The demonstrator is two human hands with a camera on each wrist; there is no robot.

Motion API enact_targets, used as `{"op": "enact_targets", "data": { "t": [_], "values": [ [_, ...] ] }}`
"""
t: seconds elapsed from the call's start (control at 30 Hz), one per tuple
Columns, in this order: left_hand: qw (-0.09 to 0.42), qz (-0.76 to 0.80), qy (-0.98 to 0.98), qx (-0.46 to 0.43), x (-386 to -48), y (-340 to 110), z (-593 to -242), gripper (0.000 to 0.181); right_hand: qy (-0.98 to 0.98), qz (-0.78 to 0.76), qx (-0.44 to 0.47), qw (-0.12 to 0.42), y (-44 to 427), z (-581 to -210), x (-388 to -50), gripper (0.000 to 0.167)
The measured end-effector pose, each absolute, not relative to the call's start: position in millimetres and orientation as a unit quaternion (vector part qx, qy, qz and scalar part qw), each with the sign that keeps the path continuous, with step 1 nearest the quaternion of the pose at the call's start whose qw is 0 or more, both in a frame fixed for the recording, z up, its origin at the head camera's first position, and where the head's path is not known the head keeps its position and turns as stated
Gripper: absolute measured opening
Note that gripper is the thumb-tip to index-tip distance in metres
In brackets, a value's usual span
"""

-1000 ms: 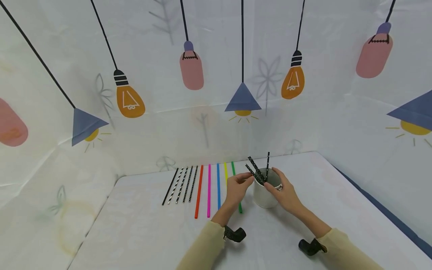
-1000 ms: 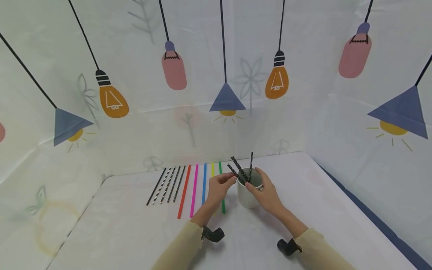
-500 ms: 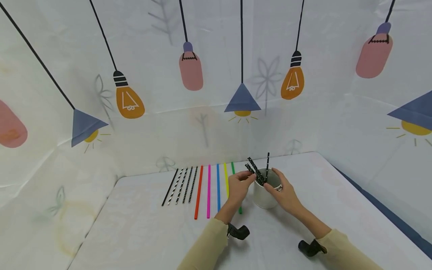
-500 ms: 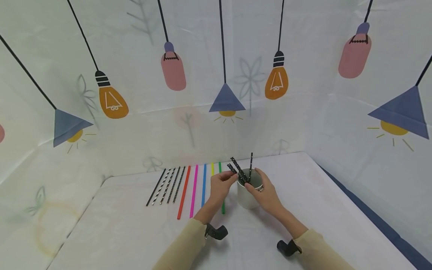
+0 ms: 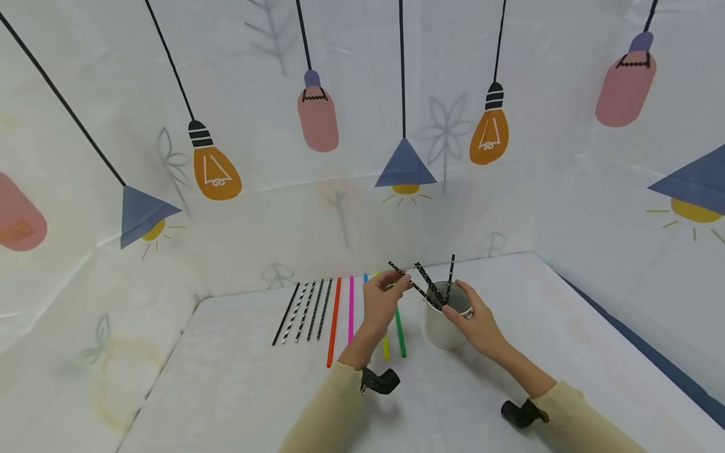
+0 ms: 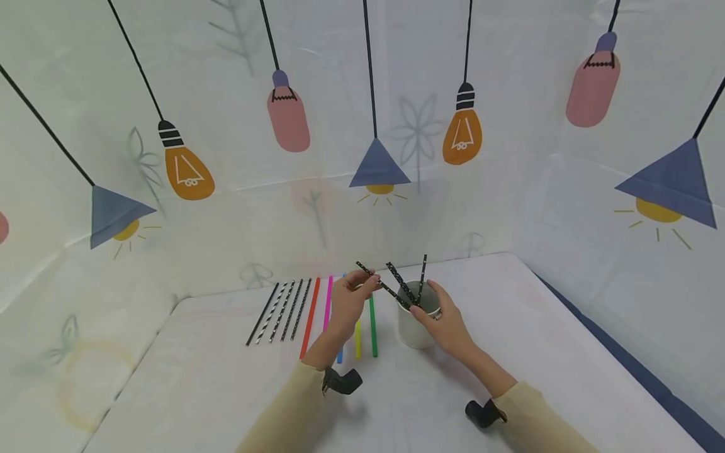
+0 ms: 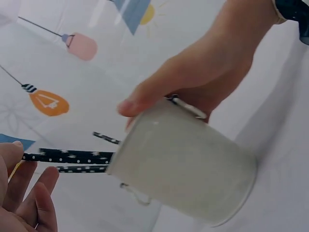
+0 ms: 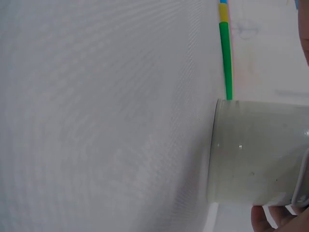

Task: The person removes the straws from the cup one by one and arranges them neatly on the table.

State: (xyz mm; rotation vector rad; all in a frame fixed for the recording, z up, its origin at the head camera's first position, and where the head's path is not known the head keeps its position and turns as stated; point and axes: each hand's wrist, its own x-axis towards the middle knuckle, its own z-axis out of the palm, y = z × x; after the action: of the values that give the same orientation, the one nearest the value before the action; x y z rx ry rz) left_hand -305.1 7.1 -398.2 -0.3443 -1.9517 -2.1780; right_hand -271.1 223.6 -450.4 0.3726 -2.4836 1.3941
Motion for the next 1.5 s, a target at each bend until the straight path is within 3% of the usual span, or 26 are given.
{"op": "enact_targets", "data": {
  "t": [0.4,0.7,1.0,1.5],
  "values": [
    [0.162,-0.77,-0.597,-0.157,-298,-45,-345,0.02,-0.859,0.479,0.126,0.129,225,-452,-271,0.072],
    [0.202,-0.718,-0.628,-0.223,-283,-95,-312,0.031,-0.86,0.479,0.126,0.125,224,-453,-272,0.072],
    [0.17,-0.649,-0.707,-0.222,-269,-146,-331,0.015,-0.86,0.476,0.128,0.133,223,-449,-270,0.071],
    [0.066,-0.595,-0.791,-0.124,-249,-198,-391,0.022,-0.863,0.472,0.126,0.13,225,-454,-273,0.072]
  ]
}}
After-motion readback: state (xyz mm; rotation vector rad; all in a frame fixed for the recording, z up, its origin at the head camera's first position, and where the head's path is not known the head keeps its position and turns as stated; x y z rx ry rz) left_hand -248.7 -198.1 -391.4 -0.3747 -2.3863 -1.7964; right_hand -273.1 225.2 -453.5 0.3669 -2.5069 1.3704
